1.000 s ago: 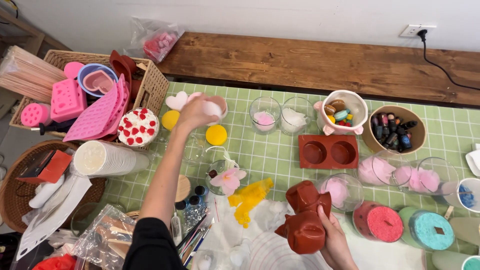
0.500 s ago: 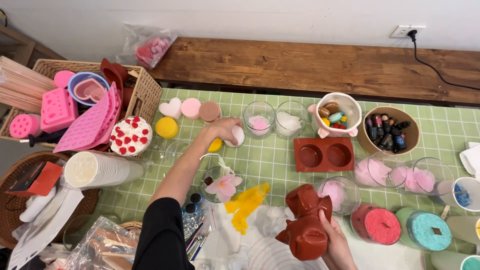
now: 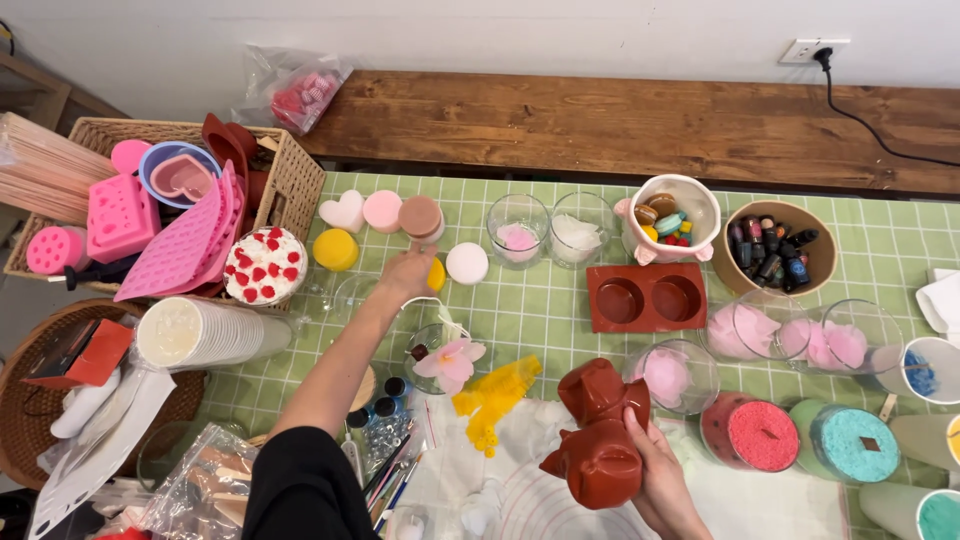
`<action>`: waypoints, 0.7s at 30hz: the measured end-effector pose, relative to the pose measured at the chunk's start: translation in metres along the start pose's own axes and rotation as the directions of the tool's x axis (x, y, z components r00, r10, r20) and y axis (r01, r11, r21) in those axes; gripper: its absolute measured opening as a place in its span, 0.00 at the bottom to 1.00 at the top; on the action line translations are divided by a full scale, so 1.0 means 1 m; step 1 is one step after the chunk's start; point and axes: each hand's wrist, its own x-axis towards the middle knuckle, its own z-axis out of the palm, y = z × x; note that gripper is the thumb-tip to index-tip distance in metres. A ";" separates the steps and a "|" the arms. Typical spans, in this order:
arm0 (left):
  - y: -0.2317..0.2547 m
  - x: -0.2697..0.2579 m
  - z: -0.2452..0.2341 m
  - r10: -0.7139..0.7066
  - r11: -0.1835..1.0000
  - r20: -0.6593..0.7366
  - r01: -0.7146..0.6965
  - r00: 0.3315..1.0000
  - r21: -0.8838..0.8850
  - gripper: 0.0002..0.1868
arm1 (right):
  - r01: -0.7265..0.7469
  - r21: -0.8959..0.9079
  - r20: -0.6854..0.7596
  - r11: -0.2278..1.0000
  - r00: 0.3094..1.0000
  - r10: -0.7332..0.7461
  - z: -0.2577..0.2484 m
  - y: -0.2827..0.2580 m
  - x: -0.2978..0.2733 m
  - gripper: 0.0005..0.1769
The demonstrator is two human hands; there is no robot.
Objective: Removing wax from silicone molds and cleaning them with a tissue.
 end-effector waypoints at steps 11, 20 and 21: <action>0.051 -0.033 -0.076 0.135 0.974 -0.115 -0.153 0.984 -0.166 0.47 | -0.014 -0.004 0.011 1.000 1.000 0.014 0.022 -0.018 -0.014 0.30; 0.075 -0.010 -0.050 0.191 0.961 -0.091 -0.205 0.977 -0.187 0.44 | 0.025 0.005 -0.076 1.000 0.997 -0.025 -0.016 -0.010 -0.001 0.29; 0.073 -0.008 -0.046 0.174 0.967 -0.101 -0.189 0.980 -0.172 0.45 | 0.048 0.002 -0.040 0.999 0.998 -0.048 -0.020 -0.010 -0.001 0.29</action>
